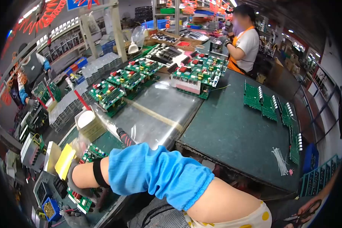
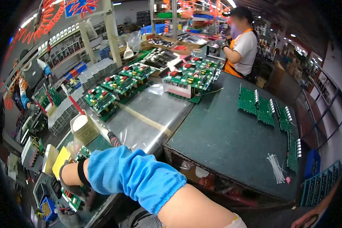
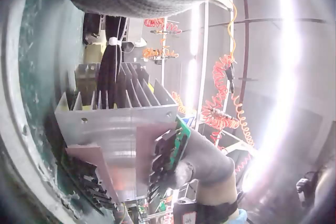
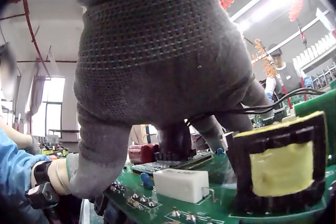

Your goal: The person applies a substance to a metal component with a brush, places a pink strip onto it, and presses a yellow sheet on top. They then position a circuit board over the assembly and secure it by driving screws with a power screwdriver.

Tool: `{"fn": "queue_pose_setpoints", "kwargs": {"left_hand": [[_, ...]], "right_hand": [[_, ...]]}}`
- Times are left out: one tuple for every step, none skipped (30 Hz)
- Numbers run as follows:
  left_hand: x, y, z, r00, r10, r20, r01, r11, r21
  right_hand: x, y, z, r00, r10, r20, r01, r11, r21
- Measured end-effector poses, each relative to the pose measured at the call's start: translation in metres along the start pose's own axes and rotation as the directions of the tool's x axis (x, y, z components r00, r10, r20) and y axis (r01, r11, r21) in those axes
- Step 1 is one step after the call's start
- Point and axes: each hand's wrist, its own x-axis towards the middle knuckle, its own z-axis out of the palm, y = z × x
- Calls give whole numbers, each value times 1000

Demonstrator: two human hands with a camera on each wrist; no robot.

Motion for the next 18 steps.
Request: {"fn": "queue_pose_setpoints", "kwargs": {"left_hand": [[0,1,-7,991,-81,105,82,997,-2],[2,1,-11,985,-135,111,146,985,-95],[-1,15,-8,974,-191,120,211,960,-185],[-5,32,-6,960,-246,133,274,923,-270],[-9,49,-5,942,-300,151,335,875,-351],[-12,63,-5,921,-350,173,391,816,-427],[-14,72,-7,896,-398,199,442,746,-498],[-10,64,-24,859,-420,294,508,626,-592],[-11,63,-24,858,-416,300,507,593,-626],[-11,63,-23,859,-412,305,503,560,-659],[-12,62,-23,860,-406,310,497,525,-691],[-7,48,-27,929,-313,195,369,802,-470],[1,36,-24,977,-179,118,197,964,-176],[1,28,-27,982,-144,121,164,970,-180],[0,33,-21,986,-110,123,131,974,-186],[-14,79,10,967,-180,182,248,833,-494],[-20,103,27,940,-221,260,340,587,-735],[-15,92,21,931,-229,286,362,456,-813]], "right_hand": [[4,2,1,1000,-15,-12,15,1000,-2],[6,4,5,999,-34,-31,34,999,-8],[0,4,4,997,-53,-50,52,999,-15],[12,6,11,996,-81,-48,81,997,-9],[14,7,10,996,-89,-10,89,996,15],[17,8,10,995,-96,28,95,995,40],[15,8,6,992,-103,67,99,993,65],[9,9,6,991,-112,76,107,992,69],[6,8,3,990,-104,91,98,993,71],[4,7,-1,990,-96,105,89,993,72],[5,5,-4,989,-73,126,64,995,71],[5,4,-3,995,-62,82,58,997,60],[5,4,-2,998,-52,37,50,998,49],[1,4,6,996,-58,-70,60,998,27],[-5,3,9,990,-61,-125,66,997,34],[-11,1,12,981,-64,-181,72,997,41],[-17,1,10,980,-60,-191,76,994,75],[-17,3,11,973,-54,-225,73,994,77]]}}
